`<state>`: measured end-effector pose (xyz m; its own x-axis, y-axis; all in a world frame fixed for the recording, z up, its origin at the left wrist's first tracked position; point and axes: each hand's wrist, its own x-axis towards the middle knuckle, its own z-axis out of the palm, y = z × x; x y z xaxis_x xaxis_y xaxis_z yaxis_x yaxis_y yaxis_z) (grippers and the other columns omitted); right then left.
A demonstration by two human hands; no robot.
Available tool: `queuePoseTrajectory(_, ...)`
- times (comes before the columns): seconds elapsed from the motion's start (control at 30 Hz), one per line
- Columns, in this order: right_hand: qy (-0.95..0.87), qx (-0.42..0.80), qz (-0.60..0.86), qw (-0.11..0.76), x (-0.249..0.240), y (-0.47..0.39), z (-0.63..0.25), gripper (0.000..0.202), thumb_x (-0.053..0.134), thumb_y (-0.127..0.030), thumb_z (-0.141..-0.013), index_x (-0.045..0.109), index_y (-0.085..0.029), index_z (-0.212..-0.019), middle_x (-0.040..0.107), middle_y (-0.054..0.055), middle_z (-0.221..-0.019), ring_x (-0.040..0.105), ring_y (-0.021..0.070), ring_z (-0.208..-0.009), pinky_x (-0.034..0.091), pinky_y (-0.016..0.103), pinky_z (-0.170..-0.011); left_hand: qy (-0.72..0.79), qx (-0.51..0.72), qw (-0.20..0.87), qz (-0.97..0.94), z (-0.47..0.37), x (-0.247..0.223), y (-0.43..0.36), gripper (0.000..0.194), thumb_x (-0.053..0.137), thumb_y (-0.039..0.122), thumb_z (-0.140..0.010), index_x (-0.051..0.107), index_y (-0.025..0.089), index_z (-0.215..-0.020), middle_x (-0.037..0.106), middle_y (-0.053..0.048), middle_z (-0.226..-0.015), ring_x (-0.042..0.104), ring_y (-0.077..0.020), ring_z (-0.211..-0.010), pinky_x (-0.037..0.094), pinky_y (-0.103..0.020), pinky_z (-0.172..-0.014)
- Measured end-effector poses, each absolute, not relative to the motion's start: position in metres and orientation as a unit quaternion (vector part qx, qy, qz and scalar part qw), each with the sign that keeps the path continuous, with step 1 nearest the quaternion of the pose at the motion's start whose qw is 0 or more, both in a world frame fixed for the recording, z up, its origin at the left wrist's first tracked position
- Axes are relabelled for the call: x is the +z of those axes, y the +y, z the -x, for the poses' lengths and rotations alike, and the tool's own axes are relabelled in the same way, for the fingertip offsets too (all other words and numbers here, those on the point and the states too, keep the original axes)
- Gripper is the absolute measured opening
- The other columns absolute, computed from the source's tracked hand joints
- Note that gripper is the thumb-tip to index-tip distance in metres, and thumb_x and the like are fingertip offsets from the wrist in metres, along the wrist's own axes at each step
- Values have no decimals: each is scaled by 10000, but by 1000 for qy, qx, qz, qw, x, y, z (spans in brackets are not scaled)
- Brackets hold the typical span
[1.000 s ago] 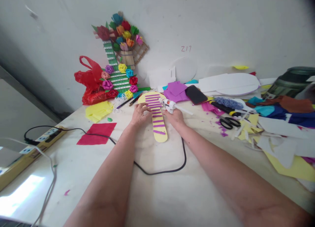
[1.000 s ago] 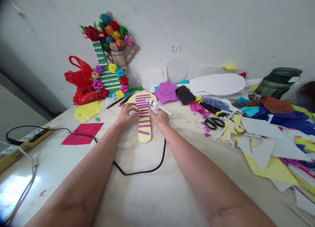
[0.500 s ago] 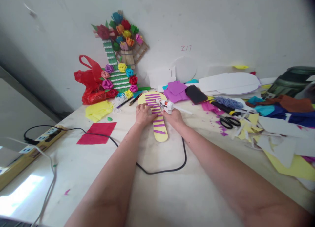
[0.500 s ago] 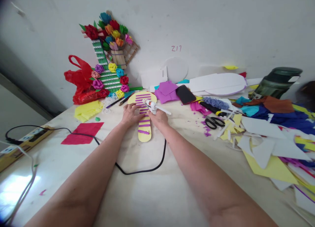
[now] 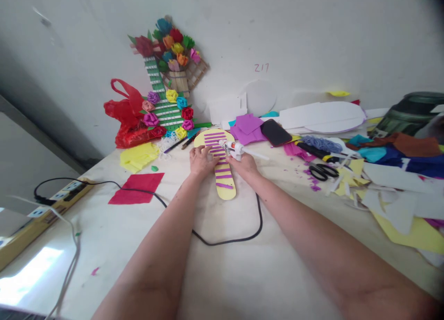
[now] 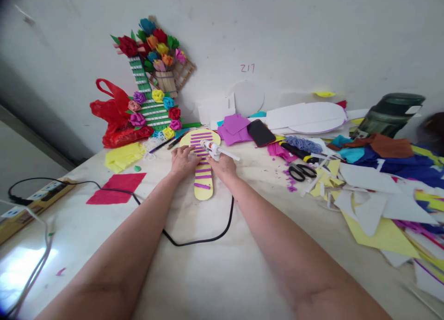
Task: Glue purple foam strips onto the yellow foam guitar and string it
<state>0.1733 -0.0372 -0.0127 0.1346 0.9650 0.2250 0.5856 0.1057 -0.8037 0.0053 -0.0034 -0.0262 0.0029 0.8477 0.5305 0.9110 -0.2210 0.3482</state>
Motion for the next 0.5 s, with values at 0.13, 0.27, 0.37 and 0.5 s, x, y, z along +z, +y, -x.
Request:
queuePoseTrajectory(0.13, -618, 226, 632, 409, -12, -38, -173, 352, 551, -440, -713, 642, -202, -956, 670, 55, -904, 611, 210, -895, 449, 292, -753, -637, -296, 34, 711, -7, -21, -8, 571, 578, 510, -664, 543, 263, -1178, 473, -78, -1221, 335, -283, -1170, 246, -402, -1011)
queuePoseTrajectory(0.27, -618, 225, 637, 401, -11, -38, -173, 357, 559, -437, -709, 639, -204, -967, 670, 55, -914, 609, 211, -899, 448, 290, -757, -638, -281, 27, 717, -9, -18, -10, 589, 567, 540, -662, 542, 265, -1183, 470, -82, -1229, 341, -280, -1173, 235, -400, -1017)
queuePoseTrajectory(0.37, -617, 222, 639, 402, -11, -38, -173, 361, 546, -444, -714, 637, -206, -969, 669, 54, -915, 609, 212, -896, 446, 292, -756, -654, -291, 18, 698, -9, -16, -12, 550, 549, 528, -681, 553, 280, -1172, 470, -65, -1237, 326, -283, -1187, 236, -398, -1020)
queuePoseTrajectory(0.5, -593, 211, 660, 410, -11, -39, -173, 375, 500, -488, -735, 640, -204, -936, 670, 54, -865, 615, 210, -848, 446, 302, -744, -685, -296, 6, 666, -6, -12, -14, 519, 517, 472, -717, 534, 271, -1196, 451, -60, -1262, 286, -282, -1217, 219, -390, -1034)
